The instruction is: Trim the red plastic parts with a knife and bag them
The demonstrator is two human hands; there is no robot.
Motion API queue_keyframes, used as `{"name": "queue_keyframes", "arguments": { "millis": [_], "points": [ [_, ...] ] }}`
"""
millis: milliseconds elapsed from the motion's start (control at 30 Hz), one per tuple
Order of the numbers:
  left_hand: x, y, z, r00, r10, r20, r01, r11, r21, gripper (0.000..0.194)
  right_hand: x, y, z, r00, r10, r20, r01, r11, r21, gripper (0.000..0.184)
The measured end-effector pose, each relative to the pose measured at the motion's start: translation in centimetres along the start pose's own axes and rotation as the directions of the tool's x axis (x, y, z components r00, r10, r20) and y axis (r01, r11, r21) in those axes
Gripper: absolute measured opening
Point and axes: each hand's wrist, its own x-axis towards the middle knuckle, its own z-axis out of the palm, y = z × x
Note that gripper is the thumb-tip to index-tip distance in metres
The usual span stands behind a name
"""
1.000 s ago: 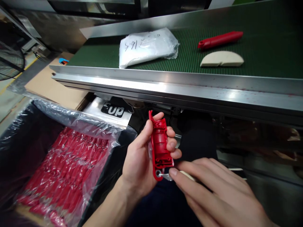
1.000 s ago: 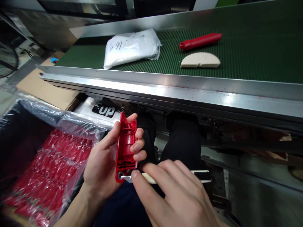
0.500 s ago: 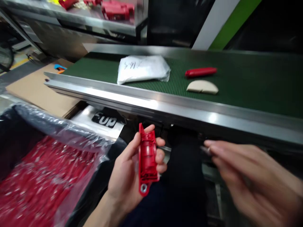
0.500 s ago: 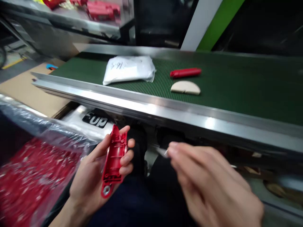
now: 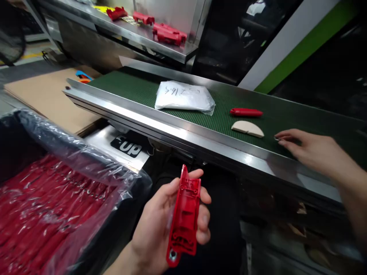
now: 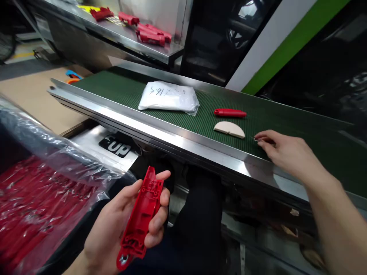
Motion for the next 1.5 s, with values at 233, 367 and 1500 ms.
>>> {"name": "queue_keyframes", "arguments": {
  "millis": [233, 367, 1500],
  "points": [
    [0.4, -0.4, -0.9, 0.997, -0.070, 0.031, 0.071, 0.996, -0.050, 0.047, -7.0, -9.9, -1.5, 0.992, -0.112, -0.054, 0.124, 0.927, 0.353, 0.017],
    [0.4, -1.2, -1.2, 0.993, 0.002, -0.120, 0.054, 0.887, 0.458, 0.047, -10.0, -13.9, -0.4, 0.888, -0.378, 0.261, 0.093, 0.704, 0.704, 0.020],
    [1.1, -2.4, -4.8, 0.914, 0.308, -0.264, 0.027, 0.604, 0.797, 0.030, -16.0, -12.1, 8.1, 0.731, -0.266, 0.628, -0.497, 0.423, 0.758, 0.034]
  ]
}}
